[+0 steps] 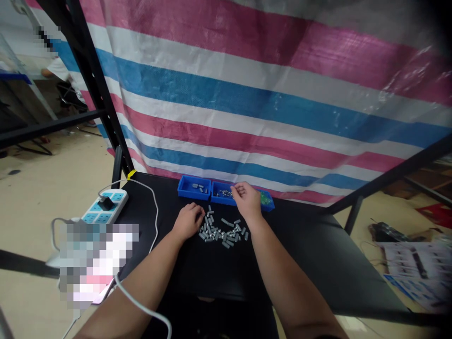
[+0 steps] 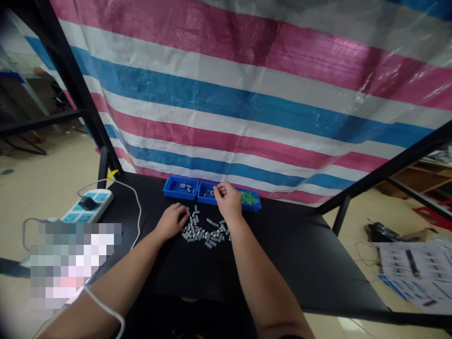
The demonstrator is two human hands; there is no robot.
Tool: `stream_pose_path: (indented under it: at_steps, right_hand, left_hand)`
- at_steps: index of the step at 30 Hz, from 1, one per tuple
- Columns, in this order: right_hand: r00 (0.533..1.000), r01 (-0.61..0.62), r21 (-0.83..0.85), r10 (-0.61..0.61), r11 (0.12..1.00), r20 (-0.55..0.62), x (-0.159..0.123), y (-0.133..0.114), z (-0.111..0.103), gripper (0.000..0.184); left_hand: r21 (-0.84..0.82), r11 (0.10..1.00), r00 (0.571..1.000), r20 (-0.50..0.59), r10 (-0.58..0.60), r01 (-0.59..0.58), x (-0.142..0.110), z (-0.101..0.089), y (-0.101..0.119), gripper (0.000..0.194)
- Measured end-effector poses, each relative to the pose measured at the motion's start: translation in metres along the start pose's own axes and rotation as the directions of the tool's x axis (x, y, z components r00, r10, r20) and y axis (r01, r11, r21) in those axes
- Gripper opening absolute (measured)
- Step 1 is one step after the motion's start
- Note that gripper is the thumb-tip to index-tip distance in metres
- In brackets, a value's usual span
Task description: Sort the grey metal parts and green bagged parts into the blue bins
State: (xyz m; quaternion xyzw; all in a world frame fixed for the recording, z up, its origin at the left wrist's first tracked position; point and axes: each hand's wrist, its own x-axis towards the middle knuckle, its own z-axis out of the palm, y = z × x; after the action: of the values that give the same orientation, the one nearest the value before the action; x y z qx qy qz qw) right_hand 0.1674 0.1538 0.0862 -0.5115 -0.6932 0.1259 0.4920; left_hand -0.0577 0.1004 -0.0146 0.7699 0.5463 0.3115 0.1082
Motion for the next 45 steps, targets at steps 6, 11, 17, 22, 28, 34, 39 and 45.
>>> stream_pose_path:
  at_steps: [6,11,17,22,28,34,39,45]
  right_hand:
    - [0.982,-0.044,-0.048,0.052,0.998,0.18,-0.03,0.018,-0.02,0.016]
    - [0.888,0.022,-0.164,0.056,0.986,0.456,-0.059,0.036,-0.022,0.01]
    - [0.842,0.151,-0.311,0.043,0.938,0.538,-0.08,0.034,-0.008,0.015]
    - [0.839,0.168,-0.364,0.061,0.916,0.541,-0.077,0.033,0.0,0.01]
    - [0.861,0.04,-0.294,0.116,0.955,0.495,-0.069,0.024,0.008,0.011]
    - [0.88,-0.023,-0.114,0.074,0.993,0.47,-0.048,0.006,0.039,0.002]
    - [0.94,-0.165,0.127,0.117,0.978,0.32,-0.006,-0.004,0.075,0.017]
    - [0.988,-0.154,0.348,0.136,0.925,0.075,0.017,-0.02,0.074,0.03]
  left_hand:
    - [0.017,1.0,1.0,0.016,-0.009,0.009,0.001,0.0,0.0,0.014]
    - [0.003,1.0,1.0,0.016,-0.005,0.005,0.002,-0.001,0.001,0.014]
    - [0.009,1.0,1.0,0.008,0.0,0.0,0.002,-0.002,0.002,0.014]
    - [0.006,1.0,1.0,0.011,-0.003,0.003,0.002,-0.002,0.003,0.013]
    - [-0.013,1.0,1.0,0.005,-0.021,0.021,0.002,0.0,0.002,0.013]
    - [-0.032,0.999,1.0,0.012,-0.011,0.012,0.002,-0.002,0.001,0.012]
    - [-0.042,0.999,1.0,0.011,-0.01,0.011,0.002,-0.003,0.002,0.013]
    - [-0.072,0.997,1.0,0.01,-0.012,0.013,0.001,-0.005,0.003,0.011]
